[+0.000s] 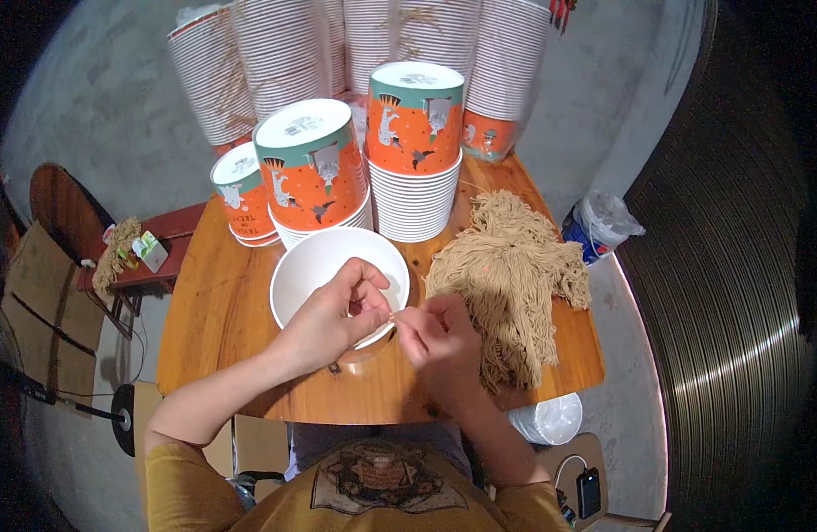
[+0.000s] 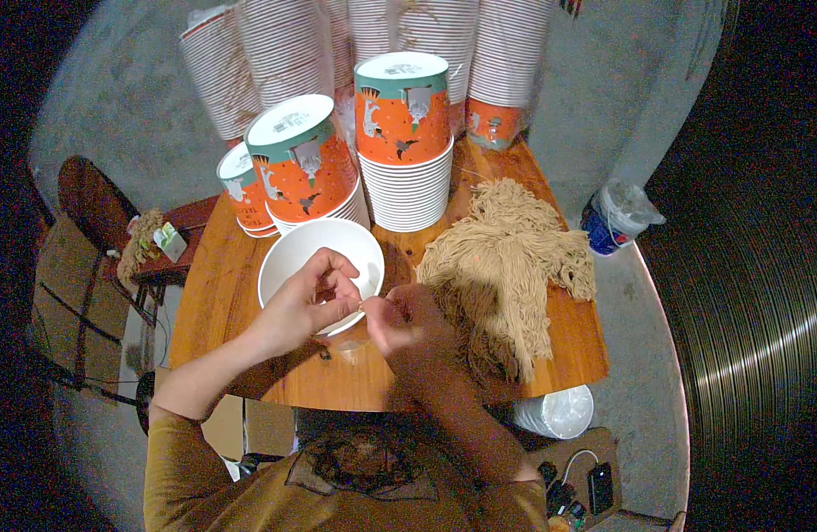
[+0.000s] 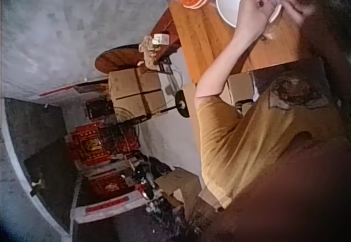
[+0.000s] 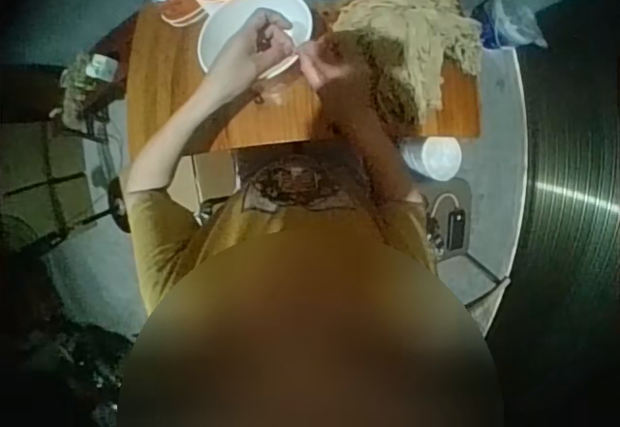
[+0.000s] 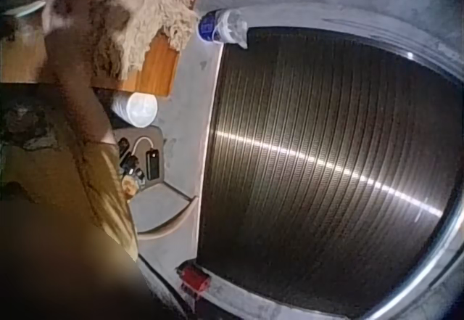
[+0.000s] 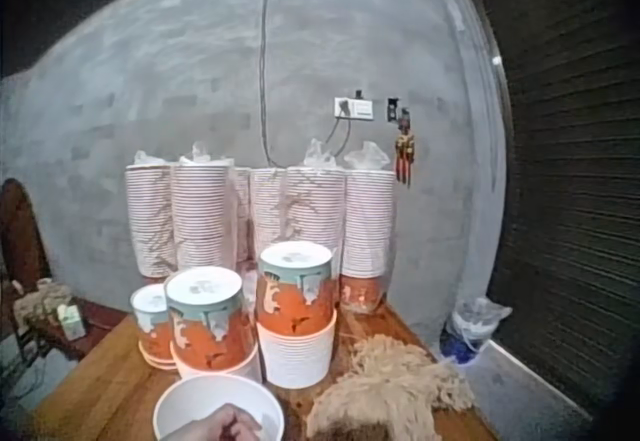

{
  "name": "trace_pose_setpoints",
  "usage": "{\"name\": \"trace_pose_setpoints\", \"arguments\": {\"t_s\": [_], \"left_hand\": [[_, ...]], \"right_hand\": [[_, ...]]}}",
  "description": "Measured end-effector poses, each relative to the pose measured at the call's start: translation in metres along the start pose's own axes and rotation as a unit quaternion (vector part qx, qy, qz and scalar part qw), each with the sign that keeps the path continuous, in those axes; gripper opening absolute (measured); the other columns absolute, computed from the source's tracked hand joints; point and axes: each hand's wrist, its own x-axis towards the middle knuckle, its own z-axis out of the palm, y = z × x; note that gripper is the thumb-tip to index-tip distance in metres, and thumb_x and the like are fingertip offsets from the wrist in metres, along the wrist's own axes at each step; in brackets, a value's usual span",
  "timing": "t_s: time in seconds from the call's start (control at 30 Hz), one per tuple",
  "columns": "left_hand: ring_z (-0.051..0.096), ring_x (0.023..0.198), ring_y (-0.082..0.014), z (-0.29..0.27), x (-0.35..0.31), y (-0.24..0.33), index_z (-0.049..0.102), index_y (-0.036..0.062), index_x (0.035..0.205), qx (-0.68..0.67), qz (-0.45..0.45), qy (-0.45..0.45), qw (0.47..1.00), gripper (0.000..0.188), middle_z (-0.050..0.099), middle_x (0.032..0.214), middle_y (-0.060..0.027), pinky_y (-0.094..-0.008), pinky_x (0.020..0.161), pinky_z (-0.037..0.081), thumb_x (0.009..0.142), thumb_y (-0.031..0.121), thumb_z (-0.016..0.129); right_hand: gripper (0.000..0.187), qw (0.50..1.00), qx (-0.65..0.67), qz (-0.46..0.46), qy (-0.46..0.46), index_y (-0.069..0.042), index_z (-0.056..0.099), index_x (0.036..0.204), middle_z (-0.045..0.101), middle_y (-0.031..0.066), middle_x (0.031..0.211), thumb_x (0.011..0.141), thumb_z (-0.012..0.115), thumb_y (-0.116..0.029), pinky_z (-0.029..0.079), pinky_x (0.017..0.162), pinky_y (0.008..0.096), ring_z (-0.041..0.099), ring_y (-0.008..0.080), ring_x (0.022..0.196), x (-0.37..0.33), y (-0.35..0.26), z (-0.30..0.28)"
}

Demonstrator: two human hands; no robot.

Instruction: Tying strings to small items and organizing them inside decorated paper cups.

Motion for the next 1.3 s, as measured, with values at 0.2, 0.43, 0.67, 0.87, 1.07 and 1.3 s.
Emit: {"name": "trace_pose_setpoints", "arguments": {"t_s": [0.2, 0.43, 0.67, 0.87, 1.07, 1.3], "left_hand": [[0.054, 0.077, -0.0082, 0.001, -0.001, 0.008, 0.042, 0.0008, 0.108, -0.012, -0.015, -0.004, 1.0, 0.025, 0.056, 0.081, -0.0027, -0.0225, 0.071, 0.045, 0.087, -0.002, 0.057], [0.052, 0.074, -0.0078, 0.003, -0.004, 0.0, 0.043, 0.0014, 0.107, 0.01, -0.001, 0.017, 1.0, 0.024, 0.054, 0.079, -0.0014, -0.0234, 0.069, 0.045, 0.088, 0.001, 0.057], [0.052, 0.074, -0.0088, 0.003, -0.004, -0.002, 0.043, 0.0012, 0.107, 0.029, 0.016, 0.019, 0.999, 0.024, 0.053, 0.079, -0.0019, -0.0247, 0.07, 0.046, 0.088, 0.004, 0.057], [0.052, 0.074, -0.0095, 0.002, -0.004, -0.004, 0.044, 0.0011, 0.106, 0.037, 0.018, 0.034, 0.999, 0.023, 0.053, 0.08, -0.0022, -0.0258, 0.07, 0.046, 0.087, 0.005, 0.058], [0.053, 0.075, -0.0092, 0.003, -0.002, 0.002, 0.045, 0.0013, 0.105, 0.057, 0.007, 0.023, 0.998, 0.022, 0.054, 0.08, -0.0022, -0.0256, 0.071, 0.046, 0.087, 0.004, 0.058], [0.054, 0.076, -0.0088, 0.002, -0.003, 0.0, 0.045, 0.0016, 0.103, 0.037, 0.013, 0.018, 0.999, 0.021, 0.055, 0.081, -0.0023, -0.025, 0.071, 0.046, 0.087, 0.004, 0.057]], "right_hand": [[0.023, 0.992, -0.063, -0.081, -0.07, -0.012, 0.064, 0.09, 0.053, 0.0058, 0.075, 0.07, 0.07, -0.002, 0.048, 0.054, 0.0305, 0.059, 0.0213, 0.064, 0.007, 0.006, -0.008], [0.014, 0.987, -0.046, -0.07, -0.135, -0.007, 0.054, 0.076, 0.055, 0.009, 0.065, 0.075, 0.067, -0.013, 0.048, 0.056, 0.0357, 0.056, 0.0257, 0.06, 0.026, -0.011, -0.012], [0.017, 0.881, 0.267, 0.251, -0.3, -0.006, 0.055, 0.078, 0.058, 0.0032, 0.069, 0.082, 0.062, -0.02, 0.046, 0.058, 0.0338, 0.057, 0.0162, 0.063, 0.033, 0.018, -0.01], [0.013, 0.875, 0.268, 0.288, -0.282, -0.005, 0.057, 0.08, 0.055, -0.0017, 0.067, 0.082, 0.063, -0.017, 0.043, 0.057, 0.0274, 0.051, 0.0093, 0.063, 0.031, -0.005, -0.017], [0.016, 0.886, 0.272, 0.259, -0.273, -0.006, 0.058, 0.086, 0.052, -0.0053, 0.068, 0.085, 0.064, -0.022, 0.039, 0.052, 0.0238, 0.048, 0.0064, 0.06, 0.026, 0.007, -0.012], [0.017, 0.74, 0.396, 0.43, -0.333, -0.007, 0.06, 0.085, 0.046, -0.0079, 0.066, 0.09, 0.056, -0.023, 0.03, 0.049, 0.0184, 0.041, 0.0007, 0.055, 0.039, 0.011, -0.023]]}}
